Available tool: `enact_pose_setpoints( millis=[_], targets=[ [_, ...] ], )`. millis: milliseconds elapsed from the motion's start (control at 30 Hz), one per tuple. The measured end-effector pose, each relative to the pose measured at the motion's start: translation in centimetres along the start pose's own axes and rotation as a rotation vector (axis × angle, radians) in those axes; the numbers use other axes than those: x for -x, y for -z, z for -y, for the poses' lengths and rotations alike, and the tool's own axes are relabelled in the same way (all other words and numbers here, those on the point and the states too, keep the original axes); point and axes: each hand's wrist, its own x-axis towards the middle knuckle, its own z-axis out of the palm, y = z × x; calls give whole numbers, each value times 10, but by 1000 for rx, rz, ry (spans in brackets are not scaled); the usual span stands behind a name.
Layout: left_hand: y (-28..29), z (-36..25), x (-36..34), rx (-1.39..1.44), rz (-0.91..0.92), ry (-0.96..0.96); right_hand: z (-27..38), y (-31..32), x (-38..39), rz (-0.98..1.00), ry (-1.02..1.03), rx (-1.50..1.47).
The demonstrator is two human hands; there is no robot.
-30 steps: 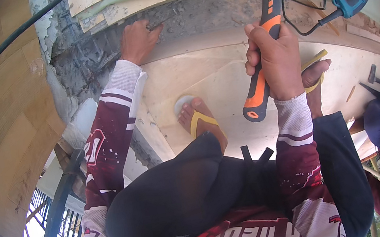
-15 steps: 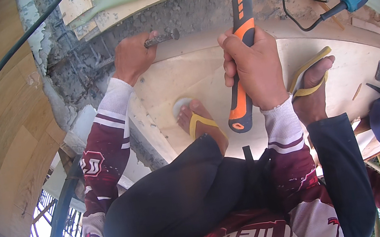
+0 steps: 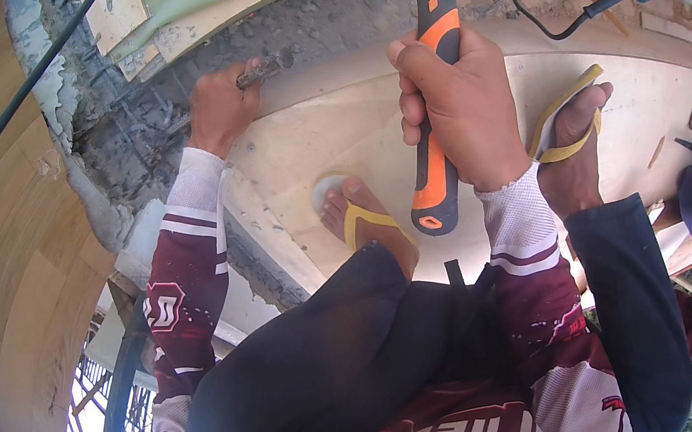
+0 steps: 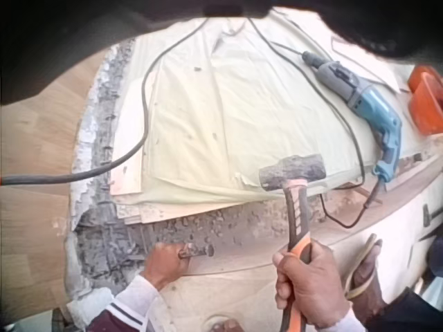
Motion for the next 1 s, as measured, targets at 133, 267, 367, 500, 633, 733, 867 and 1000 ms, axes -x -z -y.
enact_pose_setpoints(
  millis=[133,267,367,500,633,733,867,1000],
  targets=[
    [1,7,1,-19,61,-22,-4,-1,-1,12,-3,-6],
    [0,4,7,-22,168,-27,-6,-2,-1,27,-8,-10],
    [1,2,8,1,171,-61,-8,-4,1,16,-27,-56],
    [-3,2,6,-68,232,-3,-17,-9,5,-43,-7,-113],
    [-14,0,6,-73,191,46,-29,-6,9,-150,85,-278],
    [-18,0,6,-42,184,72,-27,7,16,-226,215,-382],
    [-20,3,3,-23,207,93,-17,18,25,-513,227,-514],
    [-20,3,0,5,221,119,-49,-10,36,-482,147,-518]
  ],
)
